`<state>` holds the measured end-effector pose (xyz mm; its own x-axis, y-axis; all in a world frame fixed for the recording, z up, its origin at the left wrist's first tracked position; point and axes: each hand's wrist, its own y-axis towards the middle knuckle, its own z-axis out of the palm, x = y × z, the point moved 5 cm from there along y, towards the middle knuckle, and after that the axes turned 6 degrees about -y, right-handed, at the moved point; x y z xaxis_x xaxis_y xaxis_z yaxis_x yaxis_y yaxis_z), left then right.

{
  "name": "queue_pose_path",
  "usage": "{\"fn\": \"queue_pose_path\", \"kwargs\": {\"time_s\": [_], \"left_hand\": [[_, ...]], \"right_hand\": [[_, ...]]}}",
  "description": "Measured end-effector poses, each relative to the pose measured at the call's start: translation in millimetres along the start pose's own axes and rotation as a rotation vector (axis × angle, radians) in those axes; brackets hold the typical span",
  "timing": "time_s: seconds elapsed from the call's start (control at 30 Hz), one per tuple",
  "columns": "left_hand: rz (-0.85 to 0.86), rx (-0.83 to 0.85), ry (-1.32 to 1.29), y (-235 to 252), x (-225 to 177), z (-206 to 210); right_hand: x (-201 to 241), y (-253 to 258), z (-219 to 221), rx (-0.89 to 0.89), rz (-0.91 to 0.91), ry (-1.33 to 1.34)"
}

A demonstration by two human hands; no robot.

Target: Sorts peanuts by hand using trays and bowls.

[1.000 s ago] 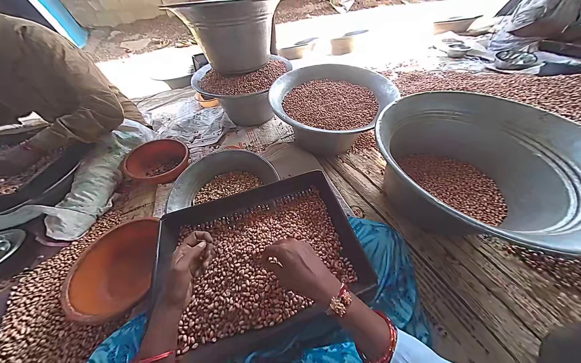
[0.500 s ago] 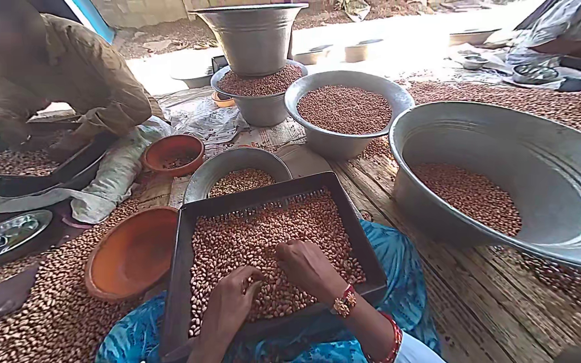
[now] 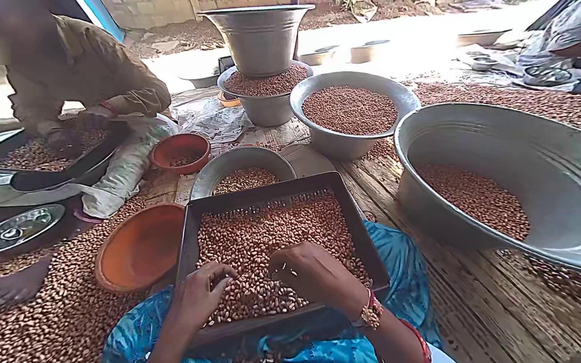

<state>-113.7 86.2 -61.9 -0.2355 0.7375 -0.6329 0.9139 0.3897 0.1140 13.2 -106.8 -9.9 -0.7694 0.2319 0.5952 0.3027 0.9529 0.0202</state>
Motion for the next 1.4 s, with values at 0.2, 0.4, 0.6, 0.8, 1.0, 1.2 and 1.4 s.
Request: {"fn": "queue_pose_path", "kwargs": {"time_s": [0.2,0.4,0.6,0.8,1.0,1.2,1.4], "left_hand": [[-0.126,0.097,0.207,6,1,33],[0.081,0.546,-0.686,-2,15,-4],[-0.461,0.381,0.290,4,19,6],[-0.519,0.482,0.394,26,-27,59],[-0.439,0.224,-0.396,53,-36,70],[-0.294,-0.045,-0.928,74,-55,36],[0.129,0.036,-0.068,65,-31,-11]], "right_hand": [[-33,-19,-5,0.008,0.235,-0.143],[-69,-48,-14,0.137,0.561,-0.214],[-97,-58,-1,0.225,0.812,-0.206],[-91,-20,28,0.200,0.771,-0.094],[-82,22,30,0.016,0.585,0.214],[-68,39,-9,-0.333,0.193,0.456],[-66,10,-44,-0.308,0.212,0.037]]}}
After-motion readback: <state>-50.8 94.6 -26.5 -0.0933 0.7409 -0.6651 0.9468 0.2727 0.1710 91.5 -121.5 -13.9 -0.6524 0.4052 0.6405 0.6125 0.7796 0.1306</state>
